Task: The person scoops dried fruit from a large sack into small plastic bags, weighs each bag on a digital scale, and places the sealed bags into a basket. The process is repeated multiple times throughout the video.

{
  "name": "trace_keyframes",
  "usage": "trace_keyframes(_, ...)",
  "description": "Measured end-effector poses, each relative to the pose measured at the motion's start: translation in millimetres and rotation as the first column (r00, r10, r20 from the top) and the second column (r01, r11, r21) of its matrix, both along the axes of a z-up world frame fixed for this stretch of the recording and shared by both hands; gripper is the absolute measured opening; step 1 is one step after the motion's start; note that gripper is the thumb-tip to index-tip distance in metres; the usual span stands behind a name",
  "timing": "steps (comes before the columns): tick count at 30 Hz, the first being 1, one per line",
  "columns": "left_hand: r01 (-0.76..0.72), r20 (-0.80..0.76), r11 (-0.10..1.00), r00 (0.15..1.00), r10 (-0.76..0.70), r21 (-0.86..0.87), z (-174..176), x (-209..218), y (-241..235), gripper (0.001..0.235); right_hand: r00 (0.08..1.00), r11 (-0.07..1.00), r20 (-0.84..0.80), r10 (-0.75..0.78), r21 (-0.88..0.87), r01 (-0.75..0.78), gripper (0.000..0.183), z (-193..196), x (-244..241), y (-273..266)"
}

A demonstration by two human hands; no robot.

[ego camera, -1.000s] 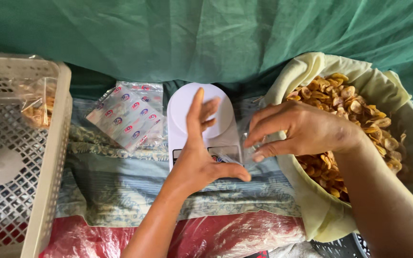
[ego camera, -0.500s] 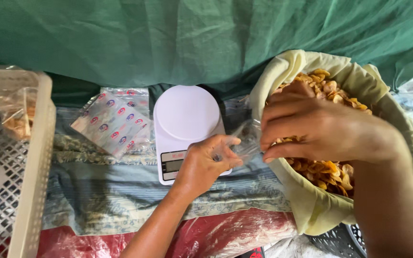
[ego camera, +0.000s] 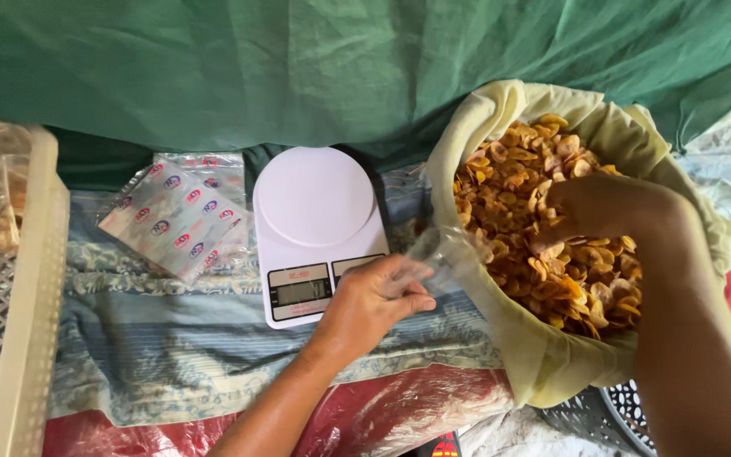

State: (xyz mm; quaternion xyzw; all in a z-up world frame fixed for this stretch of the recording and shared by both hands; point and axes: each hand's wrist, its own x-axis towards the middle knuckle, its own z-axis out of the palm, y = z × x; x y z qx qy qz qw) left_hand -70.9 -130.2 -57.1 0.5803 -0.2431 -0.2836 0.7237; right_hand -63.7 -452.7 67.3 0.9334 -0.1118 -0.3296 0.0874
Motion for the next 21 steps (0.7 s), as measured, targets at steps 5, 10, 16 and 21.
trace_keyframes(5, -0.038, 0.041, 0.993, 0.999, 0.034, 0.108, 9, 3, 1, 0.031, 0.998, 0.993, 0.062, 0.008, 0.117, -0.016, 0.050, -17, 2, -13)
trace_keyframes(10, -0.041, 0.026, 0.995, 0.999, 0.039, 0.093, 5, 4, 1, 0.028, 0.990, 0.979, 0.143, -0.001, 0.202, -0.028, 0.036, -4, 2, -13)
trace_keyframes(16, -0.013, 0.037, 1.000, 0.999, 0.014, -0.019, -6, -2, -5, 0.029, 0.965, 0.947, 0.254, -0.063, 0.319, -0.022, 0.029, 0, -6, -16)
trace_keyframes(21, -0.017, 0.028, 0.999, 0.999, 0.016, 0.042, -4, -3, -5, 0.030, 0.897, 0.918, 0.440, -0.043, 0.371, -0.138, 0.029, 7, -13, -17)
